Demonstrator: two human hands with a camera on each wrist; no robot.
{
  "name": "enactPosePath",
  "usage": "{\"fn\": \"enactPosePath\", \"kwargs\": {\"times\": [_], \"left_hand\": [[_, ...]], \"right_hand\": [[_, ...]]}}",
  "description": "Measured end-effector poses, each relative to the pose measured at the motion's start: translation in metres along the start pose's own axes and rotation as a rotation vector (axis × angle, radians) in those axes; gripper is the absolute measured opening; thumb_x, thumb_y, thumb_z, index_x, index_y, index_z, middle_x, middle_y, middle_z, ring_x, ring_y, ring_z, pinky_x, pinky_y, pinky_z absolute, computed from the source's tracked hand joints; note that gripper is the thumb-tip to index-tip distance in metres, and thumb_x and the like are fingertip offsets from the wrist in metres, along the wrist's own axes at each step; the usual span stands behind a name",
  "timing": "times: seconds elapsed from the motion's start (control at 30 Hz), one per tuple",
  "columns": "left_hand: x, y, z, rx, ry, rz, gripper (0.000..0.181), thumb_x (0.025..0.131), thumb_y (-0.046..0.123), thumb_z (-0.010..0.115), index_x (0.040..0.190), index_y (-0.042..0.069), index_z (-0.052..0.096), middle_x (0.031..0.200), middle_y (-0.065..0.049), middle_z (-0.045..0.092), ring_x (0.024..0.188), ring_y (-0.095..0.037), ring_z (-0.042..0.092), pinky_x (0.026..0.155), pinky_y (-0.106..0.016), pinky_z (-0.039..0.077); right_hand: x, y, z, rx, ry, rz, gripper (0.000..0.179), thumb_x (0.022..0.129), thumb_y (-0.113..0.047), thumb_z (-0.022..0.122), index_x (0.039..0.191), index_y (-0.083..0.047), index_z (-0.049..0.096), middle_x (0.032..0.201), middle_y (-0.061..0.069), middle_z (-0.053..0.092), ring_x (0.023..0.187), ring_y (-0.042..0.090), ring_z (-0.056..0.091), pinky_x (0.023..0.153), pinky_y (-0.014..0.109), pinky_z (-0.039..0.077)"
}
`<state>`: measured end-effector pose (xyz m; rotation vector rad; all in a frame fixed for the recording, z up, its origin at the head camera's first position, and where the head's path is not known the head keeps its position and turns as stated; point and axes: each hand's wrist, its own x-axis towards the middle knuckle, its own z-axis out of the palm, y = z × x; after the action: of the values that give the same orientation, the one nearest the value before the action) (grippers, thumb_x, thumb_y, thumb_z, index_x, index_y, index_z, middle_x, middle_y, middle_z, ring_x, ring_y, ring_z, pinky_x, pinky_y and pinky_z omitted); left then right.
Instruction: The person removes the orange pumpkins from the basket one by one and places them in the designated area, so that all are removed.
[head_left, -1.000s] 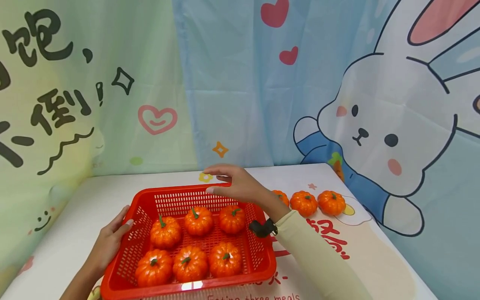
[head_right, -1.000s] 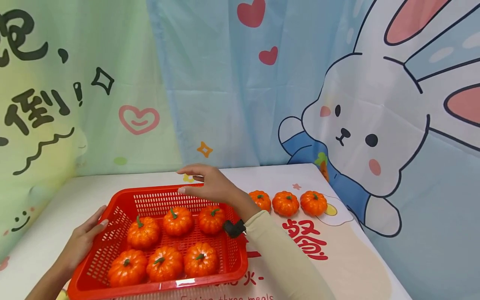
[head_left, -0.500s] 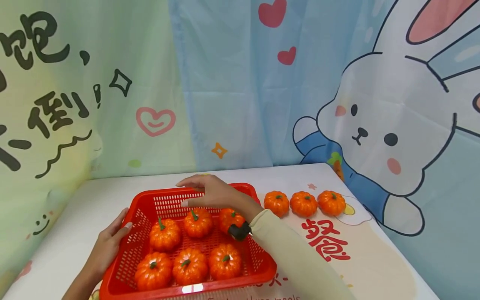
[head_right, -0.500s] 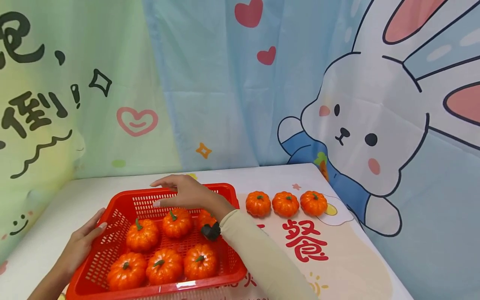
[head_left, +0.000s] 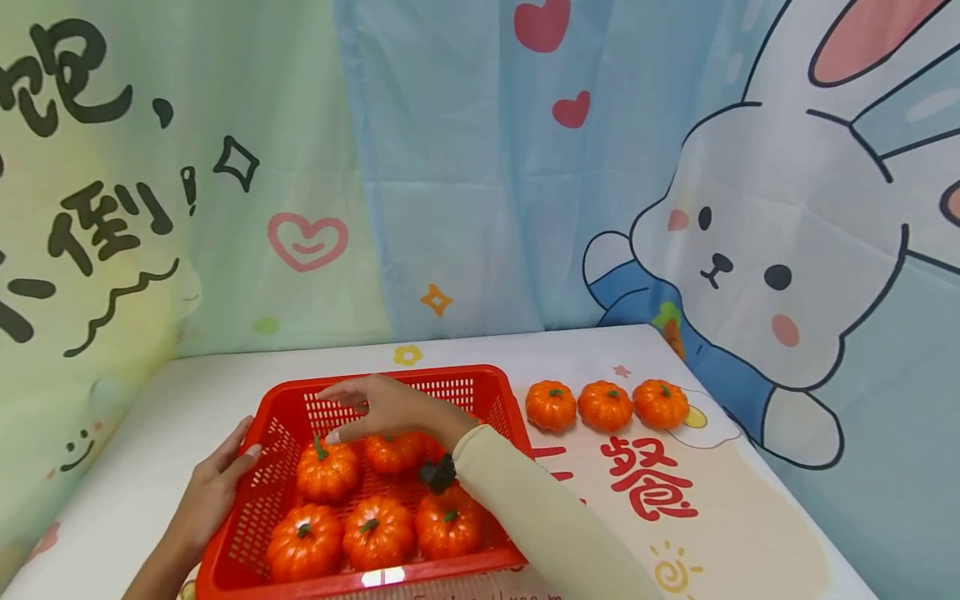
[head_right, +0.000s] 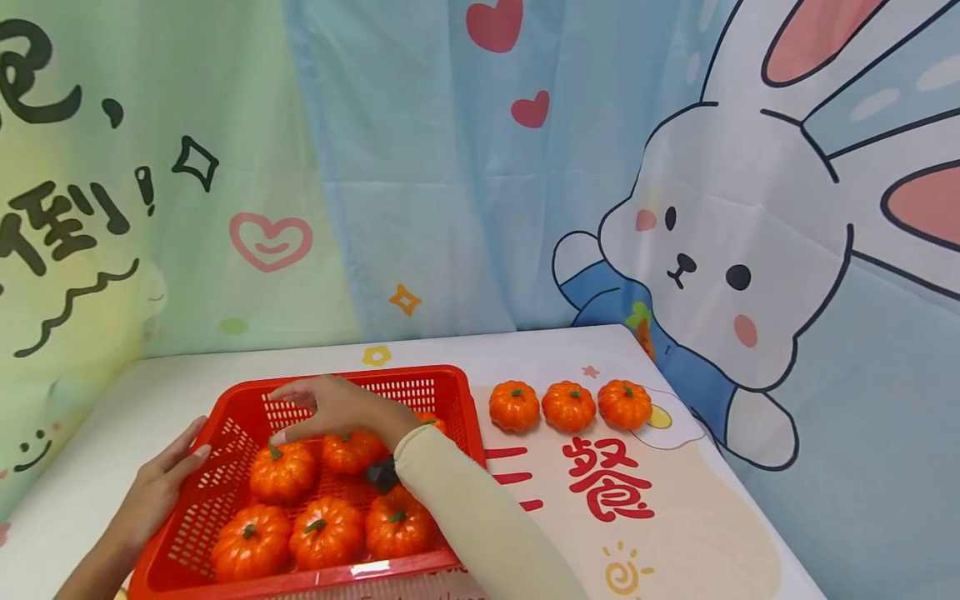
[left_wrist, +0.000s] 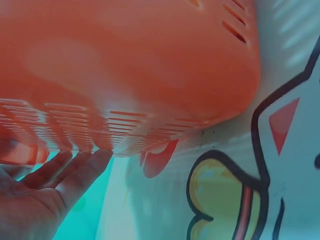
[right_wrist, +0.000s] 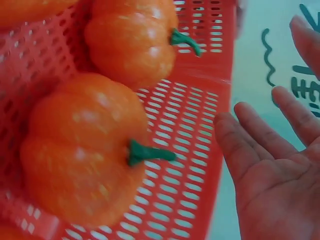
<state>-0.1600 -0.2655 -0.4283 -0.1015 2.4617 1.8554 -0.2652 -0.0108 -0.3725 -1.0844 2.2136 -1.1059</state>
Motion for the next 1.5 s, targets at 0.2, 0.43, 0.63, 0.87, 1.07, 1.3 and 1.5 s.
{"fn": "enactPosePath", "kwargs": {"times": [0.2,0.43,0.63,0.87,1.07,1.3,1.5], "left_hand": [[-0.001,0.000,0.001,-0.034,-0.004,-0.002,0.066,0.105,0.035,0.042,0.157,0.015,0.007,0.152,-0.027,0.026,0.090,-0.006,0.062,0.073,-0.034,0.058],[0.000,0.001,0.002,-0.032,-0.002,0.010,0.065,0.105,0.035,0.042,0.157,0.015,0.008,0.153,-0.026,0.025,0.091,-0.006,0.062,0.073,-0.034,0.058],[0.001,0.000,0.002,-0.024,-0.003,0.008,0.065,0.105,0.035,0.042,0.157,0.016,0.009,0.153,-0.026,0.025,0.091,-0.009,0.063,0.073,-0.035,0.058],[0.000,0.001,0.001,-0.027,-0.001,-0.004,0.064,0.105,0.034,0.042,0.158,0.017,0.009,0.153,-0.026,0.025,0.091,-0.010,0.063,0.073,-0.036,0.058],[-0.001,0.002,0.001,-0.043,-0.002,-0.010,0.064,0.105,0.034,0.042,0.158,0.017,0.008,0.153,-0.026,0.025,0.092,-0.009,0.063,0.074,-0.036,0.058],[-0.001,0.002,0.001,-0.037,-0.002,-0.027,0.064,0.106,0.033,0.041,0.158,0.019,0.007,0.153,-0.026,0.024,0.093,-0.011,0.063,0.075,-0.037,0.058],[0.000,0.002,0.001,-0.032,0.000,-0.047,0.063,0.106,0.033,0.041,0.158,0.020,0.007,0.153,-0.026,0.024,0.093,-0.013,0.063,0.074,-0.038,0.058]], "right_hand": [[0.009,0.009,0.017,-0.145,-0.034,0.064,0.070,0.083,-0.040,0.076,0.146,-0.025,0.048,0.148,-0.012,0.039,0.135,0.007,0.034,0.107,0.028,0.035],[0.018,0.015,0.029,-0.195,-0.079,0.081,0.078,0.082,-0.037,0.079,0.149,-0.021,0.043,0.151,-0.009,0.036,0.137,0.009,0.031,0.109,0.028,0.032],[0.022,0.019,0.037,-0.251,-0.092,0.093,0.080,0.081,-0.033,0.080,0.150,-0.020,0.041,0.149,-0.008,0.039,0.135,0.007,0.034,0.108,0.022,0.031],[0.026,0.012,0.044,-0.409,-0.155,0.099,0.065,0.083,-0.026,0.080,0.141,-0.016,0.053,0.134,-0.006,0.055,0.120,0.006,0.048,0.099,0.017,0.037],[0.027,0.007,0.046,-0.491,-0.168,0.086,0.059,0.083,-0.029,0.080,0.135,-0.013,0.058,0.123,-0.007,0.060,0.110,0.004,0.052,0.094,0.014,0.039],[0.026,0.004,0.046,-0.531,-0.196,0.102,0.062,0.084,-0.033,0.077,0.139,-0.017,0.055,0.124,-0.011,0.059,0.111,0.002,0.052,0.095,0.015,0.039],[0.024,0.003,0.046,-0.543,-0.188,0.116,0.064,0.082,-0.037,0.077,0.139,-0.019,0.055,0.125,-0.012,0.059,0.114,0.004,0.052,0.096,0.017,0.039]]}}
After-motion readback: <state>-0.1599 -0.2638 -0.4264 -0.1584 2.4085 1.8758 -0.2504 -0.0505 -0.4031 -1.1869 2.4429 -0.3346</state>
